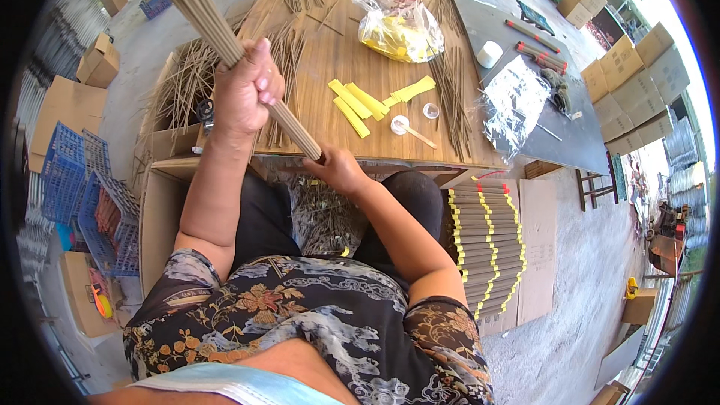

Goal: The person gathers thin wooden sticks into a bundle, aligns them, and wraps the bundle with yellow tape. They use a small stick to apply adhesive to the tape to secure it around the sticks.

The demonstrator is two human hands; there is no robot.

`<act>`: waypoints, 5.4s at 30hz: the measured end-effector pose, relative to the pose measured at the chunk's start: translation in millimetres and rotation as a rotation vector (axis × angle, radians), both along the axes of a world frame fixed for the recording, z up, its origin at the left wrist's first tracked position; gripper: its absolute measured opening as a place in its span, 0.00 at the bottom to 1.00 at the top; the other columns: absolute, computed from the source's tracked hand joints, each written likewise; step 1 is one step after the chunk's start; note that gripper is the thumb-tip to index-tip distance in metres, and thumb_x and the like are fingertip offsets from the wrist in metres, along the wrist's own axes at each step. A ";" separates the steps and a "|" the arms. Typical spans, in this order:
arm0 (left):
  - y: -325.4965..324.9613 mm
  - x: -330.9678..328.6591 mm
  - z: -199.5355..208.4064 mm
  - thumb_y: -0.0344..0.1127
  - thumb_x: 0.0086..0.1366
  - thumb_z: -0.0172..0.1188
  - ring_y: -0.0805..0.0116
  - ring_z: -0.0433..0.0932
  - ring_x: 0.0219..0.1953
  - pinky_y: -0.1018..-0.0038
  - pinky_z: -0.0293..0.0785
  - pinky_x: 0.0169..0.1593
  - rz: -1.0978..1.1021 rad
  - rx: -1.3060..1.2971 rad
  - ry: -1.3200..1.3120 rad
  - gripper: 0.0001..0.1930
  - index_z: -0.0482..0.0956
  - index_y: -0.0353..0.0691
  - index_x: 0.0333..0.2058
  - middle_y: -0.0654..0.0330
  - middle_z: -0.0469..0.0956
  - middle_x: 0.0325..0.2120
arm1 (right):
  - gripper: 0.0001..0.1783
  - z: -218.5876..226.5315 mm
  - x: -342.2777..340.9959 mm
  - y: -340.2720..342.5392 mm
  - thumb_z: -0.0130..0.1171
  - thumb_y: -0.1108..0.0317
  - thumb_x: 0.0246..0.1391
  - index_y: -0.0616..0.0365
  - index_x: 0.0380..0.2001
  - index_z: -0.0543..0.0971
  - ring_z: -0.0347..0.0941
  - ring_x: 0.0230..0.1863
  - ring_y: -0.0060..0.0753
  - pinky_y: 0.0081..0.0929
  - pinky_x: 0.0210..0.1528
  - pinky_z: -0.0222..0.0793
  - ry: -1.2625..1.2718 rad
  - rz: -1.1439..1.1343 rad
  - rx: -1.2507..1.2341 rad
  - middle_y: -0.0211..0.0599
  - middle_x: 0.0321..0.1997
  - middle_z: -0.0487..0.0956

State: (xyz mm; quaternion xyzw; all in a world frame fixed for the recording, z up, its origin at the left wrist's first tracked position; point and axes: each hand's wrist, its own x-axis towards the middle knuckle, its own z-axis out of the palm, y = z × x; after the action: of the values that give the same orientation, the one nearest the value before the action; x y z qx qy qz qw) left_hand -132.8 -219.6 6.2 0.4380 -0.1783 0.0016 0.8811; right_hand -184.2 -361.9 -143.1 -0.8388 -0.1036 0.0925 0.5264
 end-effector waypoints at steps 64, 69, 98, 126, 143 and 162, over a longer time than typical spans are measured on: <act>-33.3 -110.1 -56.9 0.32 0.49 0.59 0.64 0.76 0.27 0.70 0.69 0.33 -0.184 1.004 -0.137 0.11 0.72 0.32 0.30 0.53 0.76 0.22 | 0.13 130.7 -60.8 -2.9 0.50 0.65 0.53 0.53 0.18 0.62 0.54 0.12 0.20 0.21 0.15 0.56 -0.088 -0.250 1.213 0.24 0.11 0.58; -23.7 -108.8 -61.3 0.31 0.49 0.58 0.64 0.75 0.27 0.70 0.68 0.33 -0.125 1.138 -0.221 0.11 0.70 0.31 0.29 0.55 0.75 0.21 | 0.15 122.3 -66.0 0.3 0.48 0.63 0.55 0.52 0.17 0.61 0.50 0.10 0.19 0.20 0.12 0.50 -0.046 -0.296 1.330 0.24 0.11 0.55; 42.6 -130.3 -71.6 0.50 0.66 0.39 0.80 0.61 0.15 0.87 0.55 0.18 -0.401 0.603 0.419 0.19 0.66 0.38 0.32 0.64 0.66 0.18 | 0.17 102.3 -37.9 46.3 0.48 0.63 0.55 0.50 0.14 0.59 0.48 0.09 0.17 0.18 0.11 0.47 0.377 -0.250 1.360 0.21 0.09 0.53; 54.6 -80.8 -75.1 0.49 0.66 0.39 0.83 0.60 0.13 0.87 0.55 0.15 -0.187 0.373 0.481 0.18 0.68 0.39 0.32 0.66 0.65 0.16 | 0.24 24.4 61.7 -19.3 0.51 0.51 0.51 0.62 0.40 0.74 0.69 0.44 0.43 0.34 0.44 0.64 -0.341 -0.409 -0.269 0.46 0.41 0.73; 54.4 -68.9 -76.2 0.49 0.66 0.40 0.82 0.60 0.13 0.87 0.55 0.15 -0.208 0.350 0.522 0.19 0.68 0.38 0.31 0.66 0.65 0.16 | 0.14 -14.1 89.0 -38.5 0.61 0.59 0.40 0.59 0.25 0.76 0.68 0.39 0.47 0.39 0.39 0.66 -0.399 -0.426 -0.739 0.45 0.32 0.73; 68.9 -65.4 -62.0 0.49 0.66 0.40 0.81 0.59 0.11 0.87 0.54 0.14 -0.129 0.330 0.518 0.19 0.67 0.37 0.31 0.65 0.65 0.15 | 0.11 160.4 -52.3 -9.0 0.57 0.69 0.49 0.65 0.35 0.75 0.71 0.33 0.33 0.26 0.34 0.69 -0.267 0.488 0.664 0.40 0.33 0.76</act>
State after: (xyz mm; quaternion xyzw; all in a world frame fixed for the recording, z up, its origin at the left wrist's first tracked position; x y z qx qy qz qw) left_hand -198.2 -150.8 -55.9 0.5488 0.0266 -0.1950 0.8124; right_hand -236.4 -370.9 17.3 -0.5795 -0.3904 0.0667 0.7122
